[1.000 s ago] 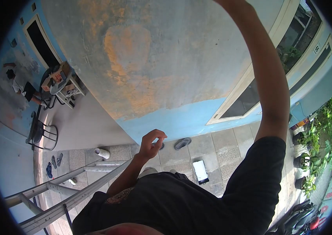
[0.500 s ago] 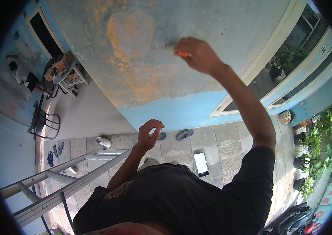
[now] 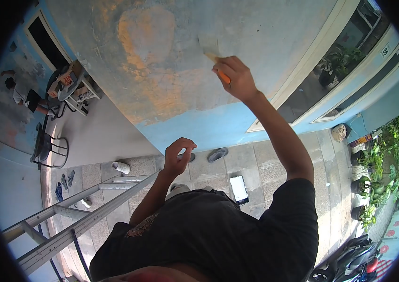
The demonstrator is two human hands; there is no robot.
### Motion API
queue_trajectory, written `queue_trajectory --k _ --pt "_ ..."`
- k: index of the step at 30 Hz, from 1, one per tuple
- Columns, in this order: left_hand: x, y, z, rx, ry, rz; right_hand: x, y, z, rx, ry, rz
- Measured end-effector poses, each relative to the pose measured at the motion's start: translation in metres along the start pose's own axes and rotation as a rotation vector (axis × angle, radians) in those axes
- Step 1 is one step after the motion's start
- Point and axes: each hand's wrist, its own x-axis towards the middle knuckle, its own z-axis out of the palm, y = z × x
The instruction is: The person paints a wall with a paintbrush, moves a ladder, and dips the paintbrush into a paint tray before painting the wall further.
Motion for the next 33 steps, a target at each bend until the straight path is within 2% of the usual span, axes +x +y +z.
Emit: queue_trajectory --k 2,4,6,7,8,11,12,14,16,18,19,20,22,24,26,29,32,33 --pt "-0.003 0.002 0.000 0.013 0.014 -0.013 -0.027 -0.014 0.006 0.111 -0.211 0.048" --pt "-0.002 0.002 -0.001 0.011 0.011 -0.027 -0.037 -0.010 0.007 0.261 -0.474 0.245" --pt "-0.001 0.003 0.001 0.017 0.005 -0.023 -0.016 0.006 0.000 0.273 -0.486 0.262" --pt "0.000 0.004 0.001 0.018 -0.001 -0.006 0.007 0.018 -0.009 0.211 -0.346 0.150" --pt "0.000 0.006 0.002 0.020 -0.005 0.010 0.034 0.027 -0.022 0.231 -0.284 0.190" --pt "-0.001 0.006 0.005 0.015 -0.012 0.006 0.115 0.041 -0.069 -0.007 -0.001 -0.111" --pt "-0.002 0.005 0.004 0.019 -0.014 -0.002 0.149 0.023 -0.083 0.076 0.087 -0.118" --pt "-0.005 0.003 0.004 0.023 -0.017 -0.023 0.177 0.022 -0.083 0.014 0.311 -0.267" --pt "-0.007 0.001 0.003 0.023 -0.014 -0.024 0.185 0.018 -0.067 -0.027 0.388 -0.327" --pt "-0.009 0.001 0.000 0.025 -0.009 -0.019 0.160 0.008 -0.036 -0.064 0.217 -0.262" --pt "-0.009 0.002 -0.002 0.034 0.002 -0.006 0.137 0.005 -0.011 -0.141 0.212 -0.311" --pt "-0.010 0.003 -0.004 0.044 0.016 0.008 0.095 0.015 0.022 -0.221 0.140 -0.289" --pt "-0.013 0.004 -0.011 0.055 0.031 -0.007 0.039 -0.019 0.059 -0.110 0.125 -0.165" --pt "-0.014 0.004 -0.017 0.072 0.052 -0.020 -0.012 -0.055 0.084 -0.027 -0.059 -0.042" --pt "-0.017 0.004 -0.023 0.056 0.049 -0.056 -0.049 -0.079 0.105 -0.005 -0.189 -0.007" --pt "-0.014 0.009 -0.028 0.083 0.050 -0.034 -0.061 -0.086 0.112 0.063 -0.293 0.059" --pt "-0.015 0.009 -0.031 0.070 0.056 -0.031 -0.017 -0.076 0.090 0.188 -0.421 0.120" --pt "-0.016 0.008 -0.031 0.068 0.055 -0.028 0.011 -0.067 0.076 0.155 -0.301 0.036"
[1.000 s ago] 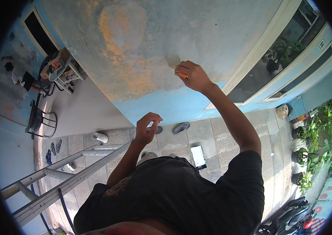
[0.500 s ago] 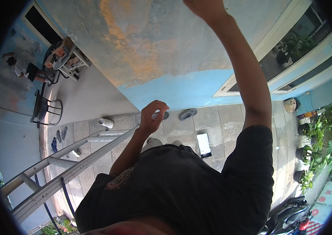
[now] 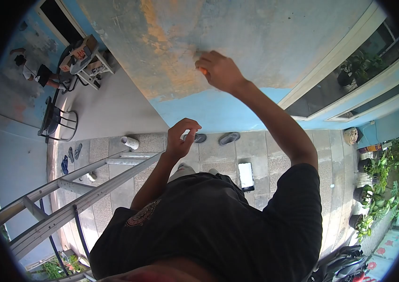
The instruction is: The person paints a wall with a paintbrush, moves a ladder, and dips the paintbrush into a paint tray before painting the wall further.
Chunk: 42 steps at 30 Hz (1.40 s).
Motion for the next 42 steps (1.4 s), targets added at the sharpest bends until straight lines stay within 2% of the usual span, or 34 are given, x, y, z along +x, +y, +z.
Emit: queue_trajectory --k 2,4,5,7,8,11,15,18,19,21,23,25,28,32,33,34,37,42 --pt "-0.002 -0.002 0.001 -0.005 0.002 0.003 0.050 0.012 -0.051 0.018 0.152 -0.008" --pt "-0.003 -0.002 0.001 -0.009 -0.002 -0.003 0.090 0.021 -0.097 -0.152 0.379 -0.243" --pt "-0.003 -0.002 0.000 -0.012 -0.005 -0.004 0.099 0.023 -0.112 -0.251 0.430 -0.250" --pt "-0.002 -0.005 -0.001 -0.020 -0.005 0.002 0.130 0.013 -0.127 -0.242 0.654 -0.375" --pt "-0.003 -0.006 -0.002 -0.025 -0.005 0.009 0.126 0.017 -0.115 -0.240 0.651 -0.370" --pt "-0.003 -0.005 -0.007 -0.015 -0.008 0.007 0.089 0.024 -0.053 -0.339 0.451 -0.302" --pt "-0.007 -0.008 -0.019 -0.012 0.001 -0.003 -0.017 -0.005 0.059 -0.149 0.242 -0.085" --pt "-0.010 -0.010 -0.025 -0.010 0.004 -0.051 -0.078 -0.025 0.116 0.047 0.031 0.103" --pt "-0.009 -0.010 -0.026 -0.007 0.000 -0.044 -0.091 -0.023 0.128 0.047 0.032 0.112" --pt "-0.009 -0.009 -0.028 -0.005 -0.017 -0.035 -0.102 -0.016 0.136 0.186 -0.252 0.270" --pt "-0.008 -0.010 -0.029 -0.013 -0.011 -0.025 -0.088 0.007 0.112 0.179 -0.162 0.240" --pt "-0.008 -0.014 -0.029 -0.031 -0.014 -0.018 -0.043 0.023 0.053 0.180 -0.040 0.215" --pt "-0.008 -0.017 -0.028 -0.050 -0.034 -0.011 0.018 0.024 -0.047 -0.009 0.098 0.022" --pt "-0.005 -0.020 -0.027 -0.057 -0.053 -0.001 0.041 0.028 -0.097 -0.292 0.434 -0.231" --pt "-0.004 -0.020 -0.027 -0.059 -0.056 -0.003 0.042 0.028 -0.098 -0.347 0.537 -0.302" --pt "-0.004 -0.020 -0.027 -0.067 -0.063 -0.008 0.035 0.030 -0.092 -0.347 0.535 -0.297" --pt "-0.003 -0.022 -0.028 -0.074 -0.079 -0.019 -0.015 0.043 -0.040 -0.308 0.381 -0.044" --pt "-0.007 -0.021 -0.029 -0.060 -0.099 -0.049 -0.126 0.031 0.063 -0.170 0.200 0.136"
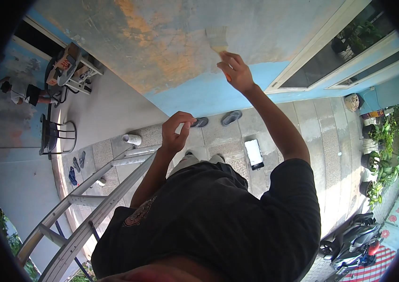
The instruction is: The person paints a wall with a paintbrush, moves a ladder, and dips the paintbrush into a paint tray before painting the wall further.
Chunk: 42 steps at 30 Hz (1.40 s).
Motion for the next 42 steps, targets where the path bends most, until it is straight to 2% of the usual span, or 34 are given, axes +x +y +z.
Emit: queue_trajectory --k 5,11,13,16,18,22,24,26,27,29,33,35,39,42 --pt "-0.007 0.003 0.005 0.012 -0.001 0.006 -0.078 -0.017 0.042 0.074 -0.195 0.138" --pt "-0.011 0.014 0.016 0.031 0.000 -0.006 -0.093 -0.010 0.056 0.209 -0.410 0.167" --pt "-0.012 0.017 0.021 0.031 0.009 0.004 -0.090 -0.003 0.054 0.318 -0.666 0.260" --pt "-0.014 0.023 0.025 0.042 0.032 0.027 -0.064 0.021 0.028 0.285 -0.420 0.282" --pt "-0.017 0.025 0.028 0.052 0.059 0.030 -0.017 0.036 -0.015 0.229 -0.330 0.286" --pt "-0.026 0.027 0.034 0.052 0.085 -0.014 0.047 0.040 -0.092 0.089 -0.020 0.048" --pt "-0.030 0.029 0.043 0.046 0.100 -0.023 0.050 0.041 -0.102 0.051 0.049 0.000" --pt "-0.034 0.031 0.051 0.042 0.093 -0.048 0.044 0.044 -0.097 -0.069 0.230 -0.099" --pt "-0.036 0.032 0.055 0.044 0.094 -0.050 0.033 0.047 -0.088 -0.066 0.230 -0.098" --pt "-0.041 0.032 0.064 0.094 0.068 -0.035 -0.010 0.052 -0.054 -0.050 0.129 0.022" --pt "-0.051 0.041 0.076 0.083 0.051 -0.044 -0.098 0.041 0.004 0.006 0.006 0.129" --pt "-0.057 0.044 0.077 0.097 0.020 -0.081 -0.125 0.030 0.014 0.039 -0.102 0.213" --pt "-0.063 0.052 0.077 0.103 0.029 -0.068 -0.133 0.034 0.019 0.126 -0.251 0.215" --pt "-0.059 0.054 0.077 0.112 0.035 -0.070 -0.102 0.052 0.009 0.246 -0.543 0.268"
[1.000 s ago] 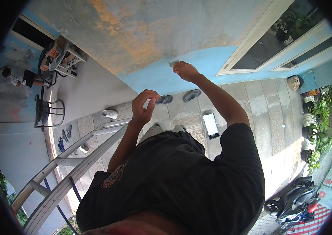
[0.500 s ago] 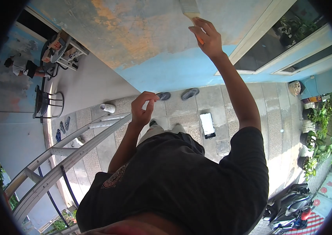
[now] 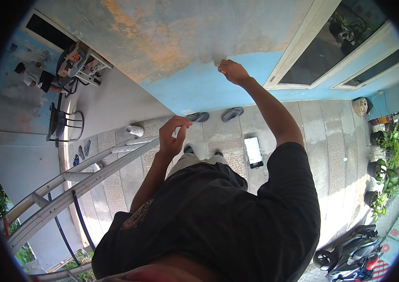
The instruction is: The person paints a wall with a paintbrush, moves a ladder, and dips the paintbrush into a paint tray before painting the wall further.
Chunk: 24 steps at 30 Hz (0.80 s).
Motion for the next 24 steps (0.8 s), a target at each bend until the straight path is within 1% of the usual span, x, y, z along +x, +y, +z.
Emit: queue_trajectory --k 1,2,3,4,7,9,10,12,13,15,17,20,21,22,24 --pt "0.001 0.001 0.001 0.007 0.009 0.009 0.012 -0.001 -0.017 0.002 -0.048 -0.003" --pt "0.001 0.001 0.002 0.011 0.020 0.017 0.023 -0.006 -0.041 -0.040 0.006 -0.085" --pt "0.002 0.001 0.003 0.007 0.020 0.013 0.036 -0.016 -0.068 -0.048 0.124 -0.116" --pt "0.002 0.000 0.003 0.006 0.015 0.017 0.048 -0.027 -0.100 -0.052 0.167 -0.063" --pt "0.002 -0.001 0.005 -0.007 0.004 0.021 0.068 -0.059 -0.174 -0.180 0.415 -0.262" --pt "0.004 -0.003 0.007 -0.021 0.001 0.019 0.070 -0.072 -0.189 -0.208 0.666 -0.371" --pt "0.004 -0.005 0.007 -0.017 0.003 0.028 0.069 -0.075 -0.187 -0.211 0.664 -0.371" --pt "0.008 -0.007 0.008 -0.012 0.004 0.038 0.065 -0.075 -0.176 -0.284 0.987 -0.481" --pt "0.009 -0.007 0.009 -0.018 0.002 0.027 0.063 -0.070 -0.164 -0.287 0.988 -0.480" --pt "0.011 -0.007 0.008 -0.023 -0.004 0.021 0.051 -0.052 -0.118 -0.215 0.809 -0.258" --pt "0.014 -0.003 0.008 0.001 -0.022 0.002 0.031 -0.015 -0.060 -0.266 0.726 -0.228" --pt "0.016 -0.001 0.005 0.016 -0.023 0.021 -0.010 -0.007 0.008 -0.207 0.538 -0.121" --pt "0.020 -0.003 0.004 0.028 -0.017 0.035 -0.016 -0.003 0.023 -0.199 0.476 -0.098" --pt "0.021 -0.004 0.006 0.034 -0.024 0.031 -0.022 -0.001 0.030 -0.195 0.483 -0.100" --pt "0.016 -0.001 0.007 0.036 -0.043 0.013 -0.037 -0.001 0.043 -0.162 0.289 -0.009"
